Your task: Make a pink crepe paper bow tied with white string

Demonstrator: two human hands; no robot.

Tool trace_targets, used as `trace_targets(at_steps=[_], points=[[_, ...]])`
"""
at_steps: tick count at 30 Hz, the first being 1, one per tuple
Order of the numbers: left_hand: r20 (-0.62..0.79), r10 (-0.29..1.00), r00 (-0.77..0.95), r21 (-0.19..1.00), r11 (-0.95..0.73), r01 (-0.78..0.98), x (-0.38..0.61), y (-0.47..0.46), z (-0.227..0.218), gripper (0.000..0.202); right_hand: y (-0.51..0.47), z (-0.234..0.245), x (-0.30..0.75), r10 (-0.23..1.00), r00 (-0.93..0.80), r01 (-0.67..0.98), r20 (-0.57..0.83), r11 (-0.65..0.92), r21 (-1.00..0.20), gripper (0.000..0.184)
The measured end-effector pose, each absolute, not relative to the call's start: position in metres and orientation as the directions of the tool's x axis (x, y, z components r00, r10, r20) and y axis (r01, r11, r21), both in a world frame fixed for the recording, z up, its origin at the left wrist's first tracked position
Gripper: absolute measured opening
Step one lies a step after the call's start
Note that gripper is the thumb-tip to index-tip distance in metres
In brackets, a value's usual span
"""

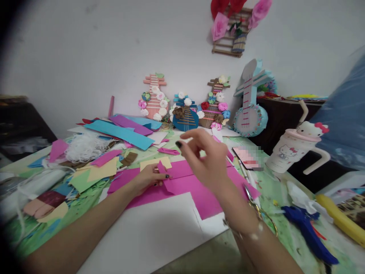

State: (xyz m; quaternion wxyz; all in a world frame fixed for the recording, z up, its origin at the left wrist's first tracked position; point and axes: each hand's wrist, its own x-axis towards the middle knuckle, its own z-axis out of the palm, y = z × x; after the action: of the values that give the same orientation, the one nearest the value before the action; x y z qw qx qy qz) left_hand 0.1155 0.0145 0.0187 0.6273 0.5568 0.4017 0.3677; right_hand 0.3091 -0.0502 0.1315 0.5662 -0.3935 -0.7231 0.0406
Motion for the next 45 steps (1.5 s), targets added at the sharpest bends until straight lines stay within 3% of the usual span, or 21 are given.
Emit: trace_targets(at_steps=[2, 4, 8, 12, 24, 31, 37, 40, 45], points=[[-0.104, 0.891, 0.442, 0.994, 0.102, 0.029, 0.115, 0.014, 0.019, 0.03, -0.006, 0.116, 0.303, 0.751, -0.133, 0.687, 0.647, 0.54, -0.486, 0.013], [-0.118, 0.879, 0.463, 0.993, 0.106, 0.053, 0.116, 0.014, 0.02, 0.025, 0.041, 0.094, 0.297, 0.9, -0.189, 0.859, 0.394, 0.346, -0.378, 0.019], [-0.145, 0.855, 0.498, 0.989, 0.107, 0.104, 0.116, 0.012, 0.022, 0.013, 0.11, 0.054, 0.285, 0.961, -0.19, 0.924, 0.201, 0.244, -0.294, 0.021], [-0.111, 0.859, 0.5, 0.994, 0.083, 0.076, 0.116, 0.014, 0.02, 0.012, 0.141, 0.035, 0.277, 0.984, -0.157, 0.954, 0.089, 0.174, -0.246, 0.033], [-0.131, 0.938, 0.32, 0.969, 0.189, -0.159, 0.116, 0.021, 0.027, 0.021, 0.156, 0.024, 0.277, 0.993, -0.116, 0.909, 0.029, 0.118, -0.399, 0.031], [-0.094, 0.977, 0.192, 0.958, 0.142, -0.25, 0.113, 0.03, 0.02, 0.028, 0.165, 0.027, 0.278, 0.997, -0.045, 0.849, -0.058, 0.008, -0.529, 0.032], [-0.088, 0.99, 0.107, 0.943, 0.118, -0.311, 0.107, 0.034, 0.02, 0.032, 0.164, 0.029, 0.274, 0.988, -0.09, 0.762, -0.125, -0.012, -0.647, 0.034], [-0.079, 0.993, 0.085, 0.933, 0.104, -0.346, 0.105, 0.034, 0.022, 0.033, 0.156, 0.036, 0.274, 0.99, -0.102, 0.678, -0.096, -0.001, -0.735, 0.031], [-0.069, 0.99, 0.119, 0.913, 0.111, -0.392, 0.107, 0.031, 0.026, 0.031, 0.112, 0.052, 0.271, 0.991, -0.117, 0.447, 0.059, 0.106, -0.888, 0.009]])
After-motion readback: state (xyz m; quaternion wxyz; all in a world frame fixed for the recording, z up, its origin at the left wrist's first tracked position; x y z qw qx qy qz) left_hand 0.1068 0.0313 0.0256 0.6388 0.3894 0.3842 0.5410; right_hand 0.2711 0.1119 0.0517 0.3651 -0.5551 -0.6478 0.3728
